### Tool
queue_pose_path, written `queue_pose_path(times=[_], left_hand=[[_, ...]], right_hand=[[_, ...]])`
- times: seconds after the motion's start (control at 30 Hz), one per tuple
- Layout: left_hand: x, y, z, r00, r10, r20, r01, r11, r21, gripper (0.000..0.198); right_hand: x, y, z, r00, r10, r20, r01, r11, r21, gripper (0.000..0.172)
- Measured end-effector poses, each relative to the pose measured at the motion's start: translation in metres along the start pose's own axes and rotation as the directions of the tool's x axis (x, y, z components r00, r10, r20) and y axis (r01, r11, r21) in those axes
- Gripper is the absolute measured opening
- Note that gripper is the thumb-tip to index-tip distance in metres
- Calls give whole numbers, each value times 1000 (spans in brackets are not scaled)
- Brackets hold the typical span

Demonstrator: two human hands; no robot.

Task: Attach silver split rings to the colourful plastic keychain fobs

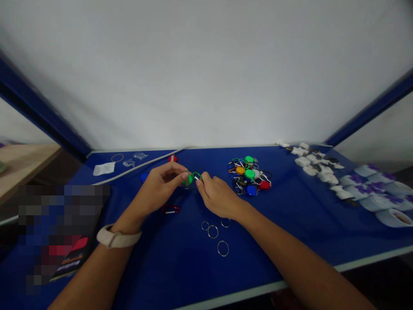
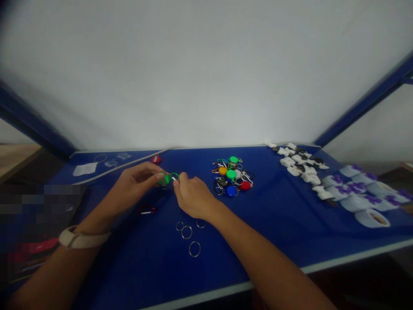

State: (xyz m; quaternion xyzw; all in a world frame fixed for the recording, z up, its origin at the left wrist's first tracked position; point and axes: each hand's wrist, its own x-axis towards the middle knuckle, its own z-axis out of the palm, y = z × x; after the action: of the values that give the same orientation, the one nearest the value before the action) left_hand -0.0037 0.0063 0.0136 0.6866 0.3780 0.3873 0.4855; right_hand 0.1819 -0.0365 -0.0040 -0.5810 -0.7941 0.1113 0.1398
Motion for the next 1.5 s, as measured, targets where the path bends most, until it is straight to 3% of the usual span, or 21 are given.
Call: queue_pose_path(times=[0.3,0.6,0.83,0.97,1.27,1.5], left_hand=[[-1,3,6,999,36,-34,-38,998,-43,18],[1,-3,10,988,58,-143,-58,998,7,18],[0,-1,5,978,77,-195,-71,997,39,19],[0,1,5,975,100,-200,-92,995,46,18],[-1,-2,6,972,149,-181,-130,985,115,15],[2,-6,3,932,164,-323,-135,985,109,18]], right_hand=[[-1,-7,2,999,-7,38,7,1000,7,34],[-4,-13,-1,996,-45,80,42,999,31,36],[-2,-5,-3,997,22,74,-32,989,142,35],[-2,0,-3,997,29,72,-45,973,226,37],[-1,-2,-4,995,44,91,-62,976,207,35],[-1,0,-3,996,51,68,-67,960,273,33]])
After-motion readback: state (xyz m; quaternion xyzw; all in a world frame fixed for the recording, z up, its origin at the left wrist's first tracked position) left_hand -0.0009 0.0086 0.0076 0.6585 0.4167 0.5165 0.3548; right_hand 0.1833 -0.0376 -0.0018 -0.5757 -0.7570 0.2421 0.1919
